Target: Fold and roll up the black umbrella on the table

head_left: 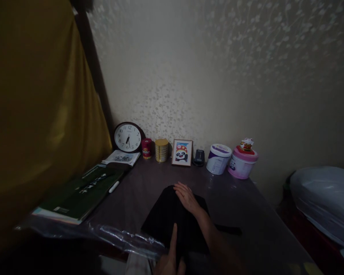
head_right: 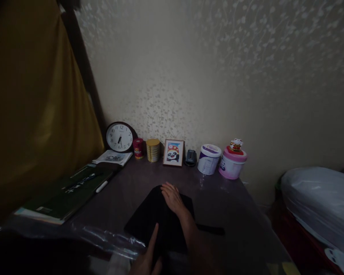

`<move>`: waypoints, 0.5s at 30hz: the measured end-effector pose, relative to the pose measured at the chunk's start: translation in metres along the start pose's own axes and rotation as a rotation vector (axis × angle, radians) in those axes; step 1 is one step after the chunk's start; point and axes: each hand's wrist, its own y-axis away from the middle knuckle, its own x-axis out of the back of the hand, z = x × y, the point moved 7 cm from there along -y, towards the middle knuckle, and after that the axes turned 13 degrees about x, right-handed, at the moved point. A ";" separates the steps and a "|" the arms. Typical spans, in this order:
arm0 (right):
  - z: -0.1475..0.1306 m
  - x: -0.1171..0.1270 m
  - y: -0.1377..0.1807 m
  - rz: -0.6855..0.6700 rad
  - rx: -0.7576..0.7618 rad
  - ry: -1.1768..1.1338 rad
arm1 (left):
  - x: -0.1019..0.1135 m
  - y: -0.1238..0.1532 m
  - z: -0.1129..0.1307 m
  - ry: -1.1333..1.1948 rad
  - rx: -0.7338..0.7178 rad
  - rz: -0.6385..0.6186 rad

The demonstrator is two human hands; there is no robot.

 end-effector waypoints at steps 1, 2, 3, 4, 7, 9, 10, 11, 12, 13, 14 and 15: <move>0.005 0.001 -0.005 0.006 -0.026 0.032 | 0.000 0.000 0.000 0.006 0.000 -0.002; 0.007 0.003 -0.009 0.021 -0.051 0.063 | 0.001 -0.001 -0.001 0.007 0.002 -0.003; 0.007 0.006 -0.011 0.043 -0.066 0.089 | 0.001 -0.001 -0.002 0.006 0.007 -0.006; 0.002 0.010 -0.012 0.064 -0.063 0.101 | 0.001 -0.002 -0.003 0.003 0.017 -0.012; -0.024 0.008 -0.005 0.039 0.037 0.041 | 0.000 -0.003 -0.005 0.006 0.049 -0.039; -0.038 0.002 0.004 -0.020 0.082 -0.020 | 0.000 -0.003 -0.004 0.050 0.041 -0.040; -0.040 0.000 0.008 -0.026 0.067 -0.033 | 0.001 -0.002 -0.002 0.084 0.025 -0.032; -0.038 0.001 0.012 -0.010 0.033 -0.033 | 0.002 0.000 0.000 0.123 0.005 -0.022; -0.034 0.003 0.015 0.029 -0.011 -0.031 | 0.003 0.001 0.002 0.159 -0.011 -0.014; -0.028 0.008 0.018 0.084 -0.055 -0.037 | 0.005 0.002 0.003 0.190 -0.023 -0.008; -0.020 0.015 0.021 0.148 -0.095 -0.061 | 0.006 0.004 0.005 0.217 -0.028 -0.003; -0.012 0.022 0.025 0.219 -0.131 -0.109 | 0.009 0.005 0.006 0.242 -0.028 0.003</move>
